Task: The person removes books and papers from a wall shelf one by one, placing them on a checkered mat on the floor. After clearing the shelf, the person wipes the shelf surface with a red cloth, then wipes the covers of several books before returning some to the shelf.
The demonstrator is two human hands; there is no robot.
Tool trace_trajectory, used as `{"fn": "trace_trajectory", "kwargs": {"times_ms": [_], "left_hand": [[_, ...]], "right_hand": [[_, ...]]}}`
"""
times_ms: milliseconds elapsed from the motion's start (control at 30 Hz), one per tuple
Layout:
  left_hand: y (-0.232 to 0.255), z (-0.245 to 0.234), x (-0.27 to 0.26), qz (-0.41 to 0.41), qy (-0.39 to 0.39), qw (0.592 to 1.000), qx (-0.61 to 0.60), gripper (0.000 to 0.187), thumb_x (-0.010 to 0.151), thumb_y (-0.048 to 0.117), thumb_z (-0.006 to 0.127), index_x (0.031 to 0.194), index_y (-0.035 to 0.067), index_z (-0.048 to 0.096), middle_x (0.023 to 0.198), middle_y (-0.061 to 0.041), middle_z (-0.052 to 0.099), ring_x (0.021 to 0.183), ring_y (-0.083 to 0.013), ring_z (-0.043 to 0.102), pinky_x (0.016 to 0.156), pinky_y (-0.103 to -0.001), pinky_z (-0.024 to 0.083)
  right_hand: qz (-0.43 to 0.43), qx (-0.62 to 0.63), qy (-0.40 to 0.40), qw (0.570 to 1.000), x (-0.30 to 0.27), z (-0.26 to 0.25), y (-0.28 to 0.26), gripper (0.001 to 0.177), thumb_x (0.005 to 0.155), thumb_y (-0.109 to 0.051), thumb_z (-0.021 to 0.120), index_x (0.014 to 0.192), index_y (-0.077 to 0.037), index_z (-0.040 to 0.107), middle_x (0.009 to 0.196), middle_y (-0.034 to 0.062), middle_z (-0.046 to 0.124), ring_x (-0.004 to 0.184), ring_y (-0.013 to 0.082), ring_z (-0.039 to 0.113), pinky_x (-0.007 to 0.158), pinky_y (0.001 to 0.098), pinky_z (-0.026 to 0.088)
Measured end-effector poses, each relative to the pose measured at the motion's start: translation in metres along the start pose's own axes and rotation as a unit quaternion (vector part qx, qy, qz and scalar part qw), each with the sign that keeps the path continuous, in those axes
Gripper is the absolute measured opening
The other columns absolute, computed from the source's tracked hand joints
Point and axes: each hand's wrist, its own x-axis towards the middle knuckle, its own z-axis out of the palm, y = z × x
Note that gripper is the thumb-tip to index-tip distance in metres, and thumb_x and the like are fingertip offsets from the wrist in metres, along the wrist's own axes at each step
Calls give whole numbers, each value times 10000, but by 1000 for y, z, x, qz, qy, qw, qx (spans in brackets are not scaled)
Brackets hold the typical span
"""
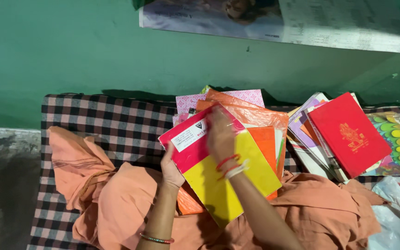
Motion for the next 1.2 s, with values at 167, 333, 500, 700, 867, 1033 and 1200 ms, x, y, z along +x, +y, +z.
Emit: {"fn": "trace_trajectory", "kwargs": {"times_ms": [167, 333, 500, 700, 867, 1033, 1200], "left_hand": [[-1, -34, 3, 50, -123, 973, -187, 742, 1070, 661, 543, 1498, 56, 498, 1456, -150, 553, 1309, -306, 558, 1131, -448, 420], [0, -35, 5, -35, -61, 983, -170, 919, 867, 737, 593, 1444, 29, 502, 1423, -157, 577, 1262, -339, 569, 1082, -479, 430], [-2, -19, -5, -9, -71, 997, 6, 701, 976, 480, 619, 1518, 68, 451, 1507, -109, 535, 1392, -290, 504, 1175, -466, 396], [2, -11, -5, -32, -43, 993, -105, 597, 1032, 428, 546, 1513, 90, 444, 1488, -107, 551, 1362, -282, 529, 1139, -463, 415], [5, -1, -6, -44, -52, 996, -65, 621, 1062, 437, 513, 1537, 46, 425, 1521, -146, 515, 1378, -311, 507, 1145, -468, 413], [6, 8, -10, -7, -70, 997, -35, 662, 1015, 512, 494, 1580, 184, 391, 1546, -88, 488, 1378, -267, 491, 1141, -445, 401], [7, -2, -12, 20, 35, 998, -43, 867, 912, 747, 451, 1570, 186, 393, 1550, -42, 488, 1399, -237, 477, 1161, -425, 386]], "right_hand": [[-241, 32, -120, 963, -38, 26, -76, 393, 914, -85, 623, 1294, 7, 662, 1453, 184, 602, 1407, 355, 523, 1184, 472, 416], [-109, 17, -149, 983, 4, 7, -33, 365, 886, -72, 629, 1241, -6, 682, 1409, 178, 610, 1384, 368, 528, 1185, 483, 398], [5, -58, -67, 996, 12, -11, 0, 421, 838, -52, 623, 1252, 13, 662, 1402, 213, 606, 1372, 397, 512, 1208, 501, 374], [-187, 49, -155, 969, -9, 17, -40, 512, 808, -50, 633, 1319, -29, 652, 1451, 191, 598, 1409, 376, 487, 1201, 522, 342], [129, -69, -140, 979, 32, -15, 28, 341, 906, -134, 590, 1225, -110, 710, 1422, 83, 648, 1225, 332, 622, 1111, 525, 432], [63, -152, -88, 983, 17, 1, -1, 335, 846, -109, 630, 1165, -36, 702, 1315, 149, 654, 1195, 355, 642, 1139, 491, 437], [-206, 32, -134, 969, -12, 20, -75, 432, 847, -61, 614, 1271, -23, 686, 1407, 148, 629, 1366, 342, 558, 1208, 504, 371]]}}
